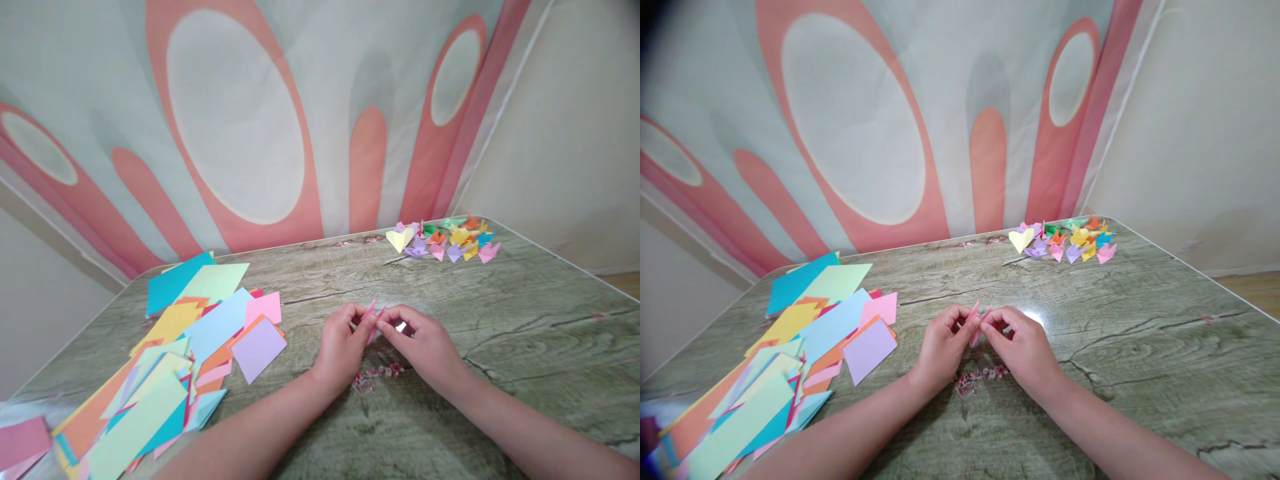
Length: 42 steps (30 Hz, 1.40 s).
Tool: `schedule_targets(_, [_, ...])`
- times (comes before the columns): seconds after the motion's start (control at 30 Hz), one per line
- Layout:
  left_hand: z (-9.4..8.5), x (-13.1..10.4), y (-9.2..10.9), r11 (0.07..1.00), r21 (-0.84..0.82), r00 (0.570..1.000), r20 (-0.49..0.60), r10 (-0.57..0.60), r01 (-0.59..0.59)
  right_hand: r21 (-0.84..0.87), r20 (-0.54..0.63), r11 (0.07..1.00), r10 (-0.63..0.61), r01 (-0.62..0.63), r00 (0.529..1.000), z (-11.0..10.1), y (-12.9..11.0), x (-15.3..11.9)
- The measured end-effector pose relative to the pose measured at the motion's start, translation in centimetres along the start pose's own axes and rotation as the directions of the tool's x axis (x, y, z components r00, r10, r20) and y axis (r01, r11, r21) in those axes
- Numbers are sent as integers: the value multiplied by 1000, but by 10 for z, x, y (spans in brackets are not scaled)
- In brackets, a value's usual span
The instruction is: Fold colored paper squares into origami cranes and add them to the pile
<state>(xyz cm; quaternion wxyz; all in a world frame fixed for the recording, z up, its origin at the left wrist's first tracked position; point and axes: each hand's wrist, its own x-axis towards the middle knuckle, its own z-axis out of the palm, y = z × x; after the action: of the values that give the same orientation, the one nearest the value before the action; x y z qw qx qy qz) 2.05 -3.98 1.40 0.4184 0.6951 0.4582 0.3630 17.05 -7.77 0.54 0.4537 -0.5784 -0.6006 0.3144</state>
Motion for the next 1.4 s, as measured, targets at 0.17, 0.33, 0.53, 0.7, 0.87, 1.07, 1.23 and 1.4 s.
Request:
schedule_targets(0.17, [-1, 0, 0, 998, -63, 1000, 11, 14, -13, 86, 1, 994, 61, -61, 998, 0, 2, 1])
schedule_targets(0.33, [-3, 1, -2, 991, -134, 997, 80, 19, -8, 224, 137, 973, 27, -57, 990, -3, -1, 3])
schedule_targets(0.53, [-4, 2, -5, 982, -191, 993, 119, 27, -4, 150, 71, 987, 50, -60, 996, -5, -8, -1])
schedule_targets(0.7, [-3, 1, -4, 973, -229, 990, 126, 58, -28, 5, -35, 1000, -12, 12, 999, -3, -9, -5])
schedule_targets(0.87, [-1, -2, -2, 983, -172, 994, 74, 75, -62, -5, -73, 1000, -17, 17, 997, -2, -11, -6])
schedule_targets(1.07, [-3, -1, -1, 989, -42, 989, 11, 145, -144, 69, -44, 994, 93, -90, 995, -5, -13, -4])
schedule_targets(1.23, [-4, 0, 1, 987, -6, 987, 6, 160, -160, 34, -35, 995, 92, -91, 995, -7, -7, -2])
schedule_targets(1.4, [-7, 1, 3, 992, -11, 992, 5, 125, -125, 71, -5, 995, 68, -68, 998, -7, -2, 0])
